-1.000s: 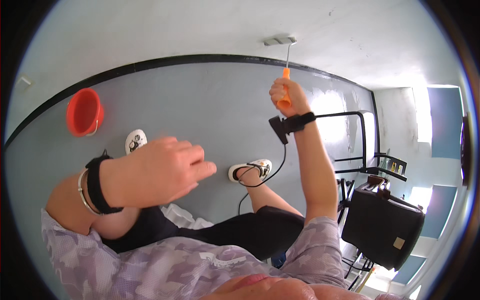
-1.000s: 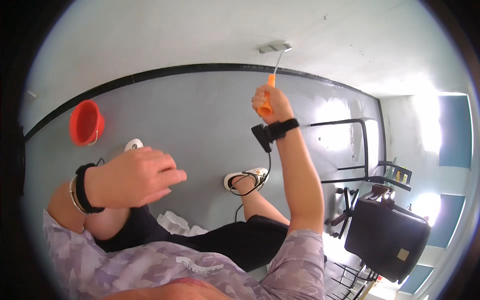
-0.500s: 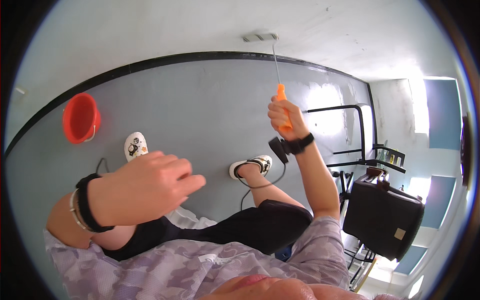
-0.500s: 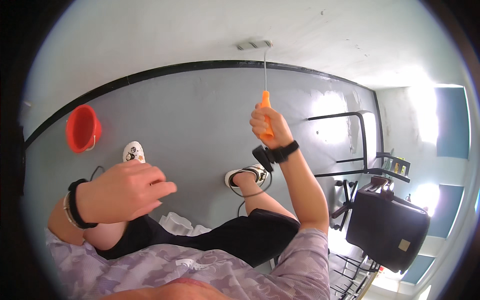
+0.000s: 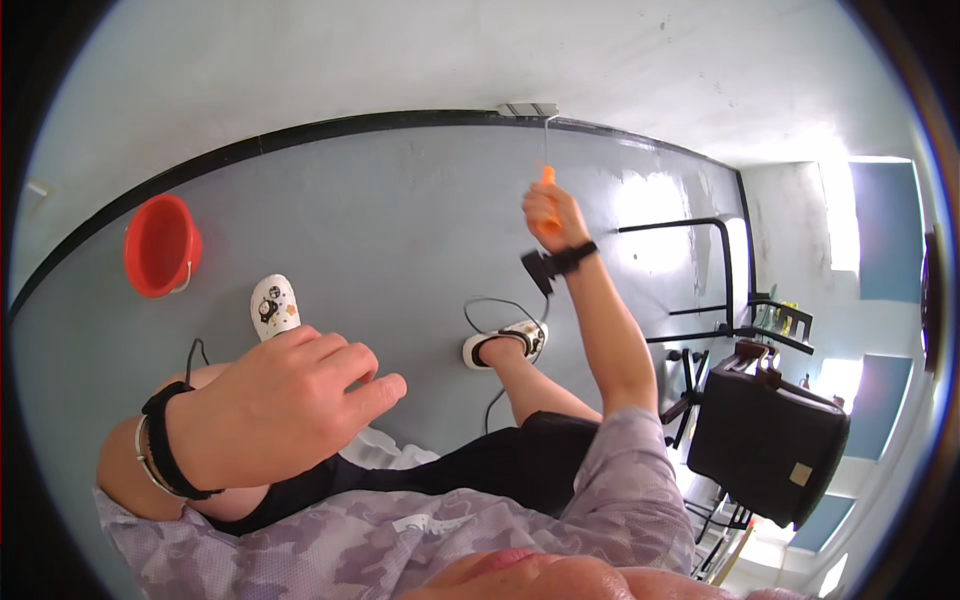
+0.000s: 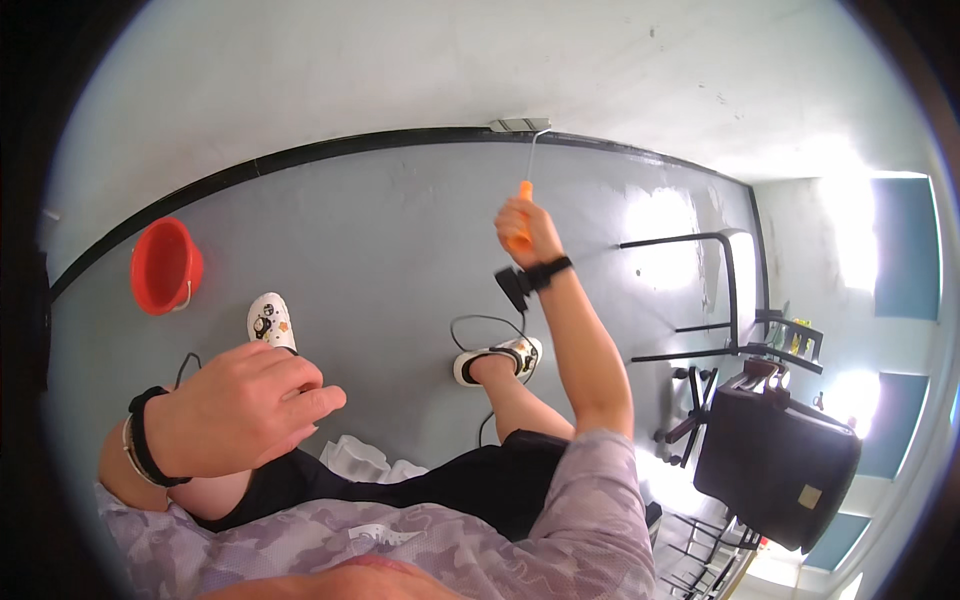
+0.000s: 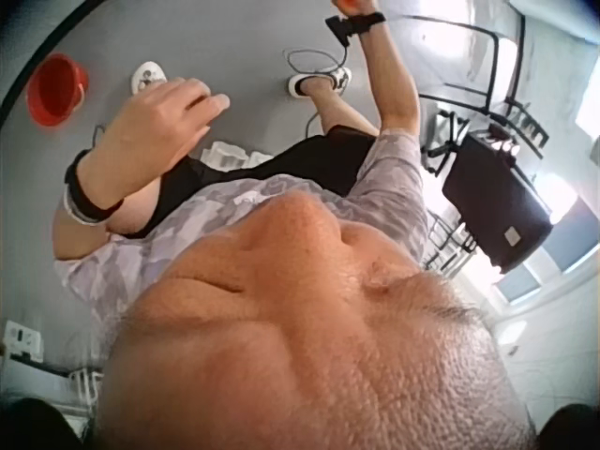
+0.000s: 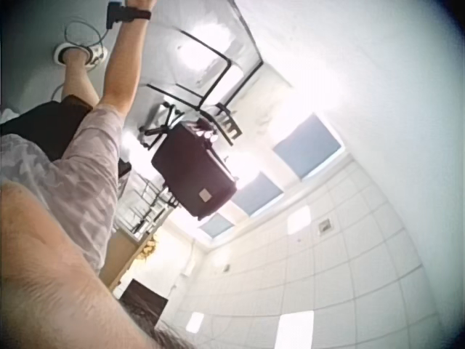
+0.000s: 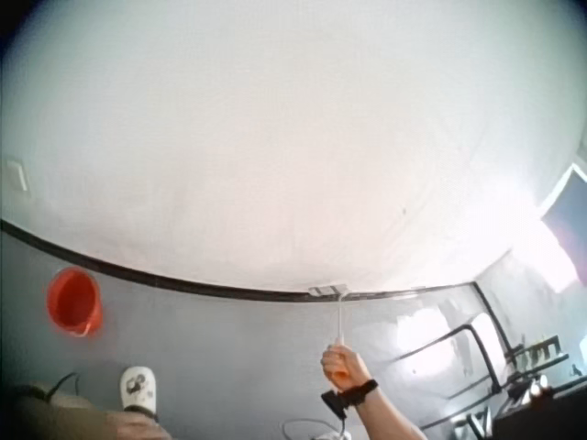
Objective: Use a paint roller to apply paint to a wall or ceiling area while seated.
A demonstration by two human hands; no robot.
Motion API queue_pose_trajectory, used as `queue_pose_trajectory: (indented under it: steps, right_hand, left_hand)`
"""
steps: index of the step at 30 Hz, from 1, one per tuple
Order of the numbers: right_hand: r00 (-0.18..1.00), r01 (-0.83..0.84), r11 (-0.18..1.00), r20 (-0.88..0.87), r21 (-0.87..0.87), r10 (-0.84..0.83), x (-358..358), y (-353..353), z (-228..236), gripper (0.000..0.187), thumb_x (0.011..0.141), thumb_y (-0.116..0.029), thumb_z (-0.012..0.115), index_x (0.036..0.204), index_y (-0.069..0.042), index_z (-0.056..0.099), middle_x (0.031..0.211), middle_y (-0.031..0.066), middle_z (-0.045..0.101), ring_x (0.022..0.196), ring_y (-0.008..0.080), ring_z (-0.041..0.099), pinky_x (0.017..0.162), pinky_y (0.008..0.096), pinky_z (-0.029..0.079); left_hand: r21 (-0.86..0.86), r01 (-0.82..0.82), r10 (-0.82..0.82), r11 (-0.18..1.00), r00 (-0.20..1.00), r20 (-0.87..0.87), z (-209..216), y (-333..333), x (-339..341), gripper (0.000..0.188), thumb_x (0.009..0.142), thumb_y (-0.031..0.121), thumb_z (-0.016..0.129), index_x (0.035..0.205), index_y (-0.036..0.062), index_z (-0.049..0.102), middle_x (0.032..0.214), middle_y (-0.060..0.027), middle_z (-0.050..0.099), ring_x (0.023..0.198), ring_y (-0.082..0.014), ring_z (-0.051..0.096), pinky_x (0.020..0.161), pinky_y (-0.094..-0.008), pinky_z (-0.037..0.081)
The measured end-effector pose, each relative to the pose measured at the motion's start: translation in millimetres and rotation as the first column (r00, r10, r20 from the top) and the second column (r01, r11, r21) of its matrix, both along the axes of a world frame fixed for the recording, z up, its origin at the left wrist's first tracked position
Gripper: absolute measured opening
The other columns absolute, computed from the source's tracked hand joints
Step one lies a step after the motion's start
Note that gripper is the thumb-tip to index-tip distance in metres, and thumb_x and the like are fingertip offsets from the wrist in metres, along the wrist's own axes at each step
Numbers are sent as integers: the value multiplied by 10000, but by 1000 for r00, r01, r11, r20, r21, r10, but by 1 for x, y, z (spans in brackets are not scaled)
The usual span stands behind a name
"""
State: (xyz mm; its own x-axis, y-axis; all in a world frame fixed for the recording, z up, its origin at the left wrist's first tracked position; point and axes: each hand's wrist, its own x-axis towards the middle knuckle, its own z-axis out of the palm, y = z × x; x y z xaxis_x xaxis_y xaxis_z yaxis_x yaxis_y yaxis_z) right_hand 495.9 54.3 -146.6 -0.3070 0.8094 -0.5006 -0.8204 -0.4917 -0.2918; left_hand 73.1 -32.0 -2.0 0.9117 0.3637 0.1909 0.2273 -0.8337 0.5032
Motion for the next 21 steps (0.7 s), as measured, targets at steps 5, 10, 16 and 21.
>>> queue_pose_trajectory:
  steps: [5, 10, 16, 21]
  right_hand:
    - [975, -119, 991, 194, 61, 105, -35, -83, 105, 99, 876, -51, 428, 965, -76, 464, 641, -19, 353, 456, 65, 307, 359, 192, 253]
    - [910, -189, 977, 392, 99, 136, -44, -79, 118, 104, 856, -49, 452, 946, -99, 439, 619, -21, 350, 444, 64, 304, 376, 192, 241]
    - [811, -243, 967, 565, 83, 155, -55, -102, 94, 101, 847, -51, 465, 917, -105, 417, 644, -14, 382, 469, 80, 345, 414, 211, 282]
    - [851, -205, 969, 513, 135, 109, -94, -131, 120, 103, 853, -96, 486, 939, -98, 428, 668, -7, 398, 536, 93, 386, 485, 212, 317]
  left_hand:
    - [-45, -25, 23, 999, 999, -38, 1, -4, -19, 277, 667, 44, 643, 931, 76, 569, 781, -41, 509, 690, -186, 546, 642, -304, 458]
    - [-61, 43, -47, 997, 997, -64, 4, 0, -11, 304, 687, 70, 651, 973, 78, 552, 821, -54, 515, 727, -211, 554, 666, -326, 458]
    - [-50, 121, -125, 991, 990, -68, -7, 0, 14, 288, 756, 130, 629, 1028, 87, 543, 854, -73, 528, 764, -246, 568, 682, -343, 469]
    - [-200, 210, -218, 957, 976, -21, -41, 10, 38, 314, 800, 189, 602, 1070, 44, 534, 899, -109, 560, 806, -271, 572, 707, -370, 472]
